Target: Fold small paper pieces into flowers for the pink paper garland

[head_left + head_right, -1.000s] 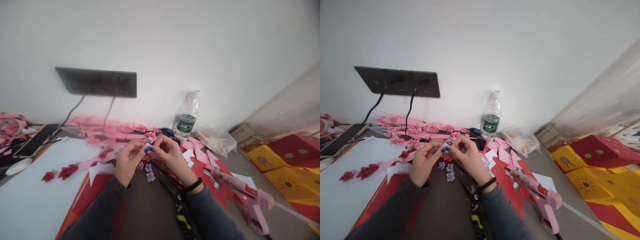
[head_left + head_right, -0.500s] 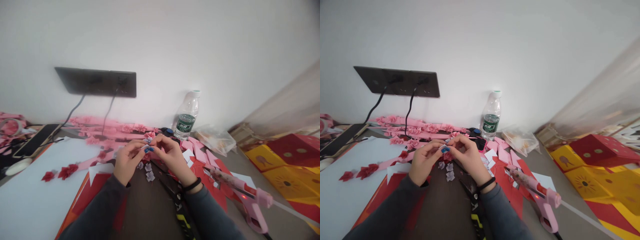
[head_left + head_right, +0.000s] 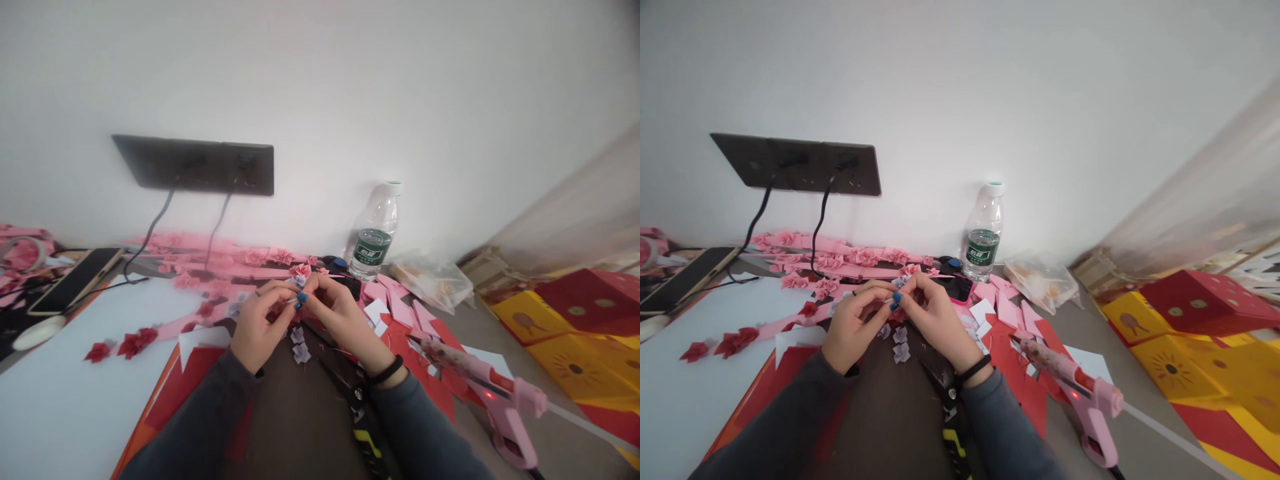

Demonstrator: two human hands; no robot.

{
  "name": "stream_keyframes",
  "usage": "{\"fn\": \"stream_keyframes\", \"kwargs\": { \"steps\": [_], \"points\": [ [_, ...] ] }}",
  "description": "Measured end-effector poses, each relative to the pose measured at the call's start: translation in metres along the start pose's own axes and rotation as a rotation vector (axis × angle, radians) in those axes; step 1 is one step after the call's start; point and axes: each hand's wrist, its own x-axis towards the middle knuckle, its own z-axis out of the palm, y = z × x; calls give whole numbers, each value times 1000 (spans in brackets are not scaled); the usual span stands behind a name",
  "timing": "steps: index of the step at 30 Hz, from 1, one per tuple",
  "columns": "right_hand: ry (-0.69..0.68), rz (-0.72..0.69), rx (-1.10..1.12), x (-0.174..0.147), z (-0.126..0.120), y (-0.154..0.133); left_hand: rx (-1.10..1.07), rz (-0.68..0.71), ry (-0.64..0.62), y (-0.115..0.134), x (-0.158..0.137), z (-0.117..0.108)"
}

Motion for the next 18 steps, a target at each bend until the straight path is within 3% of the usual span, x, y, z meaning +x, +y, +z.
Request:
{"fn": "stream_keyframes", "kwargs": {
  "steps": [10, 18],
  "points": [
    [31, 10, 28, 1, 0, 1, -80, -29, -20, -2, -2, 2],
    [69, -22, 51, 1, 0, 1, -242, -112, 39, -1, -4, 5]
  ]
}}
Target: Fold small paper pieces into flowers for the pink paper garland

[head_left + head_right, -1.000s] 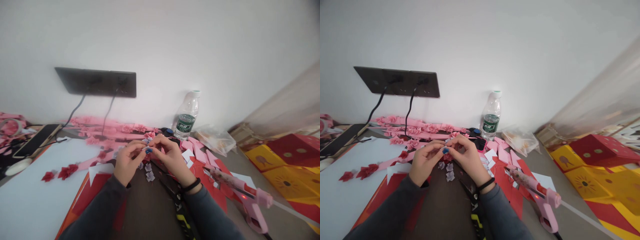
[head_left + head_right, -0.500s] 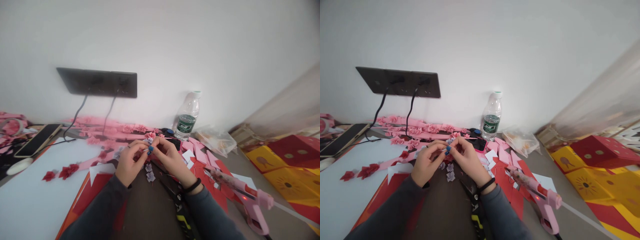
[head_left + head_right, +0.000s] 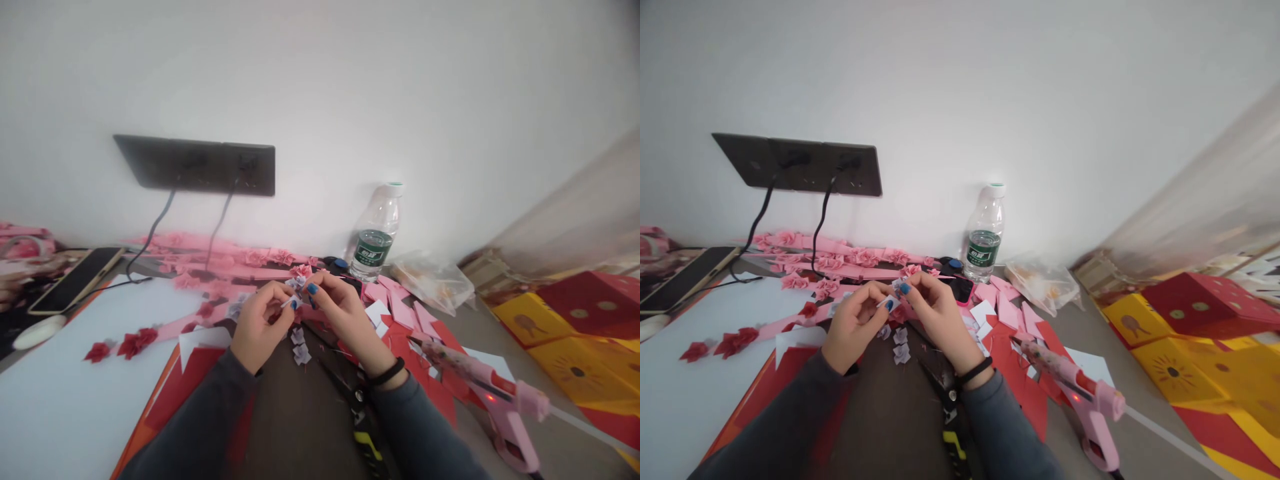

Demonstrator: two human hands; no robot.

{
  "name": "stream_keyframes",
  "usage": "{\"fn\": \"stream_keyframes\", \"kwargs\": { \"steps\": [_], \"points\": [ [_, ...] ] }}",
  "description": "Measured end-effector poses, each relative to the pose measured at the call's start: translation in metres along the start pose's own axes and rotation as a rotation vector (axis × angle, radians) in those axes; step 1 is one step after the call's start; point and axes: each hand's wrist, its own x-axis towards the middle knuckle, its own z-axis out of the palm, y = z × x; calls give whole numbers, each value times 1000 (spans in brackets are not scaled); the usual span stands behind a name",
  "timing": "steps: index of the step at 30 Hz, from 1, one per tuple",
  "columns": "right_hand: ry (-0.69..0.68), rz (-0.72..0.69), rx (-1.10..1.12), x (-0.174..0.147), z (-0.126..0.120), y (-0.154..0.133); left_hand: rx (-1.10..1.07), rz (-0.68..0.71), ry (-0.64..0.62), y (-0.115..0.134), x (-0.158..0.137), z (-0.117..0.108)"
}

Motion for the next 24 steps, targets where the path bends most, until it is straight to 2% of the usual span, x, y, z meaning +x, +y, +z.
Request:
{"fn": "stream_keyframes", "kwargs": {
  "steps": [5, 12, 14, 19, 24],
  "points": [
    [-1, 12, -10, 0, 0, 3, -3, 6, -36, 3, 0, 0],
    [0, 0, -17, 0, 0, 4, 32, 20, 16, 1, -2, 0],
    [-3, 8, -30, -1, 0, 4, 114, 66, 26, 0, -2, -2],
    [-38, 24, -40, -1, 1, 3, 323, 288, 2, 0, 0, -6],
    [-123, 62, -21, -1, 2, 2, 383, 335, 66, 1, 2, -6]
  ]
}}
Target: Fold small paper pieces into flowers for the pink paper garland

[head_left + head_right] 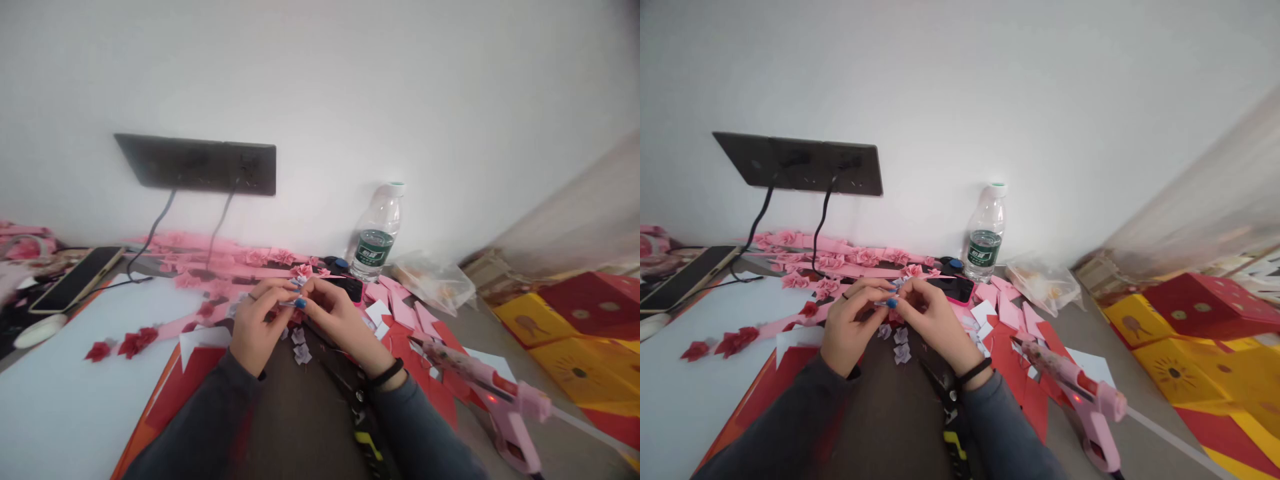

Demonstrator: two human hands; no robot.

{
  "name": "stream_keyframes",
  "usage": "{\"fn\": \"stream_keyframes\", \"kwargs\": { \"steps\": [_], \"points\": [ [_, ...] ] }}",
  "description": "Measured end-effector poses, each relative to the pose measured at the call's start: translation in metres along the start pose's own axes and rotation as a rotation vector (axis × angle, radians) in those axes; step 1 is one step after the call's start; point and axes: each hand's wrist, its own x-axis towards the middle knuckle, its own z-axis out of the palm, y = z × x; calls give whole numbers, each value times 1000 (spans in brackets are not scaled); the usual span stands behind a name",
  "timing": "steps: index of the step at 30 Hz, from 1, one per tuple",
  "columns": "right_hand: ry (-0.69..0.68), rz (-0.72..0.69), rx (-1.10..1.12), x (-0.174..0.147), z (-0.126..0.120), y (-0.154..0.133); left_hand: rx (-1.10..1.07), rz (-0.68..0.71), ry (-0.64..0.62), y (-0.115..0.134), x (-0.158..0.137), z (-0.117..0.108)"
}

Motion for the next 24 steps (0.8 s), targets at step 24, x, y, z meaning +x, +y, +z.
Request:
{"fn": "stream_keyframes", "kwargs": {
  "steps": [24],
  "points": [
    [125, -21, 102, 3, -4, 8, -412, -344, 74, -2, -3, 5]
  ]
}}
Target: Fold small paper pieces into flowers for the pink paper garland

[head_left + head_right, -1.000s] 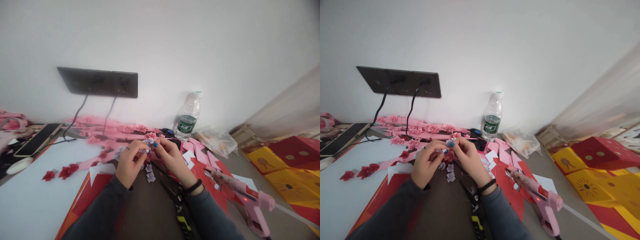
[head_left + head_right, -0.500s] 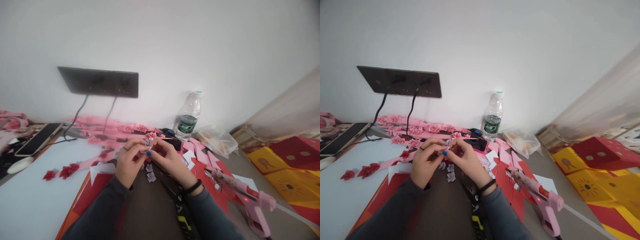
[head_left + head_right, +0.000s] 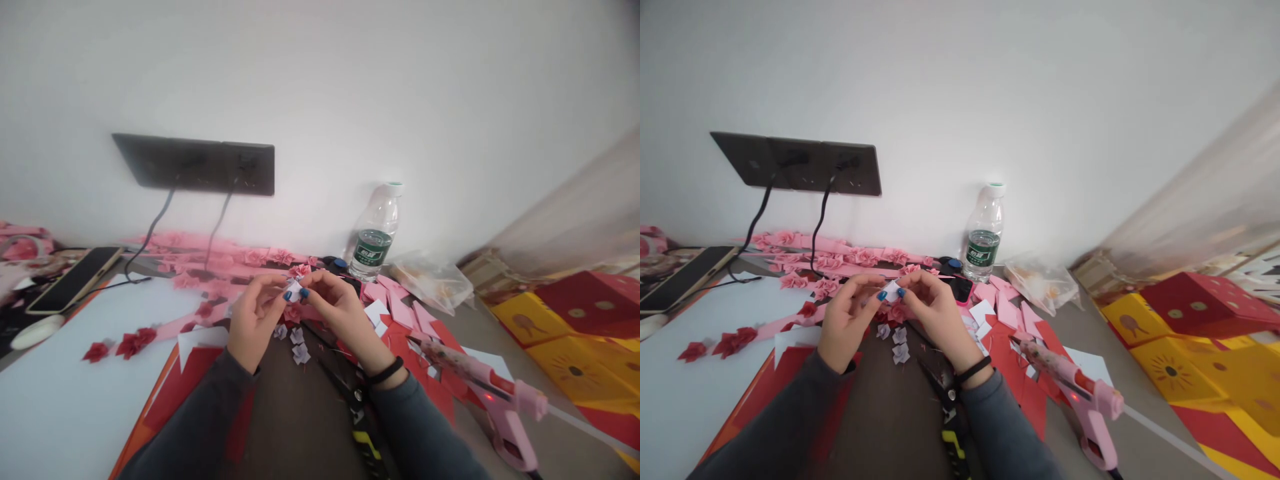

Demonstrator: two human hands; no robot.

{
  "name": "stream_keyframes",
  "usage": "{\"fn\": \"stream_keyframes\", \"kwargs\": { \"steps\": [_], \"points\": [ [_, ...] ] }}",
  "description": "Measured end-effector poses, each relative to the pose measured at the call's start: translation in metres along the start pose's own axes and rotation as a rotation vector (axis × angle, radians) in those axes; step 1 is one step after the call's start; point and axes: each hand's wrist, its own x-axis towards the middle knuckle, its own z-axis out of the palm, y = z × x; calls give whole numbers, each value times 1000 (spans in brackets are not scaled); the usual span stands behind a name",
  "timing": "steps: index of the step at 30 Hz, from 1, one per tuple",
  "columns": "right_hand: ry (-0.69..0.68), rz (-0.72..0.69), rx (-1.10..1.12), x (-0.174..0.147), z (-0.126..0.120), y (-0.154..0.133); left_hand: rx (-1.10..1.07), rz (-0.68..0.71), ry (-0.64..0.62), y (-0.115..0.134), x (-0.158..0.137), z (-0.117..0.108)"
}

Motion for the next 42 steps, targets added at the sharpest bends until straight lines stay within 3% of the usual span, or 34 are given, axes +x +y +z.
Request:
{"fn": "stream_keyframes", "kwargs": {
  "steps": [8, 13, 17, 25, 33, 42],
  "points": [
    [41, -129, -220, -3, 5, -7, -137, -178, 26, 0, 4, 1],
    [28, -149, -209, -3, 5, -7, -228, -279, -10, -2, 3, 2],
    [32, -185, -225, -3, 5, -8, -306, -313, -19, -4, 4, 2],
    [3, -186, -265, -4, 5, -11, -194, -306, -48, -2, 4, 0],
    [23, -212, -241, -4, 4, -8, -231, -257, -15, -5, 3, 2],
    [97, -354, -460, -4, 3, -10, -313, -400, 1, 0, 2, 4]
  ]
}}
